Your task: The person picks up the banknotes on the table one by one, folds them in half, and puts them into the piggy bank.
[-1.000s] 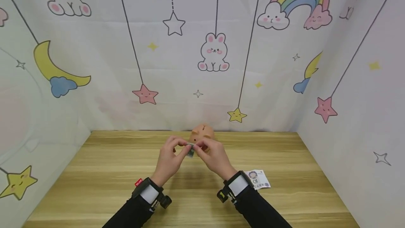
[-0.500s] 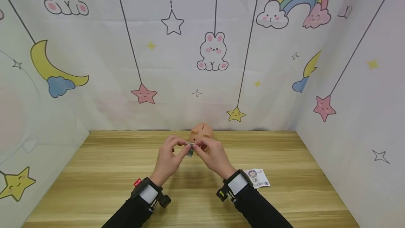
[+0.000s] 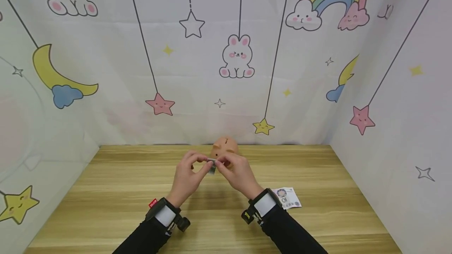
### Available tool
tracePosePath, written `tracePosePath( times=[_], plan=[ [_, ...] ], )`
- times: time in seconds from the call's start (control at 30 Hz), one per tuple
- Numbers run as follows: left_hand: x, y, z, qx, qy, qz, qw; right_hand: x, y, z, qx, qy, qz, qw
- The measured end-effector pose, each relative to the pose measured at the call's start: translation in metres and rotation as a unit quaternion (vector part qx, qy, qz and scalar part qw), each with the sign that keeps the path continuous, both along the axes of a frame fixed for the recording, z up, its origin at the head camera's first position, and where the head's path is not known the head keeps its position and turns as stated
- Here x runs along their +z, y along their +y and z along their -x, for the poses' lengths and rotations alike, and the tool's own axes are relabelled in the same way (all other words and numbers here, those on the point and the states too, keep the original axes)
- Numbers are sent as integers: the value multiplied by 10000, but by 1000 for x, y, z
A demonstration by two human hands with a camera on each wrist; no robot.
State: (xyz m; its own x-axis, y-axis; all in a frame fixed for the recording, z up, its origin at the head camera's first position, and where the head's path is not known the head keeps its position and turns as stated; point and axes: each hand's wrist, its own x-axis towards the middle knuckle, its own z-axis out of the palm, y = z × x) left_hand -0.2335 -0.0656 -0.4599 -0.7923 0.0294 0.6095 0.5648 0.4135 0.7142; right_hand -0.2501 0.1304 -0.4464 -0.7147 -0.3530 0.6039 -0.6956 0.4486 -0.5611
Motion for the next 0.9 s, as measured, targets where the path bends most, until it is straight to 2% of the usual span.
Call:
tracePosePath(
  times=[0.27,0.47,0.63,0.9],
  plan=[
    [0,0,0,-42,135,161,9998,-1,-1,0,-40,-33,-41,10000],
    [-3,-2,-2,-116,-120,99,9998,0,1,-1,-69,-146,-8,9999],
    [-6,-3,-2,-167,-184,212,9995,2,2,-2,-76,-216,38,9997],
    [-6,-2,-4,-222,-396,191,9988,3,4,-3,-76,-278,112,9995]
  ],
)
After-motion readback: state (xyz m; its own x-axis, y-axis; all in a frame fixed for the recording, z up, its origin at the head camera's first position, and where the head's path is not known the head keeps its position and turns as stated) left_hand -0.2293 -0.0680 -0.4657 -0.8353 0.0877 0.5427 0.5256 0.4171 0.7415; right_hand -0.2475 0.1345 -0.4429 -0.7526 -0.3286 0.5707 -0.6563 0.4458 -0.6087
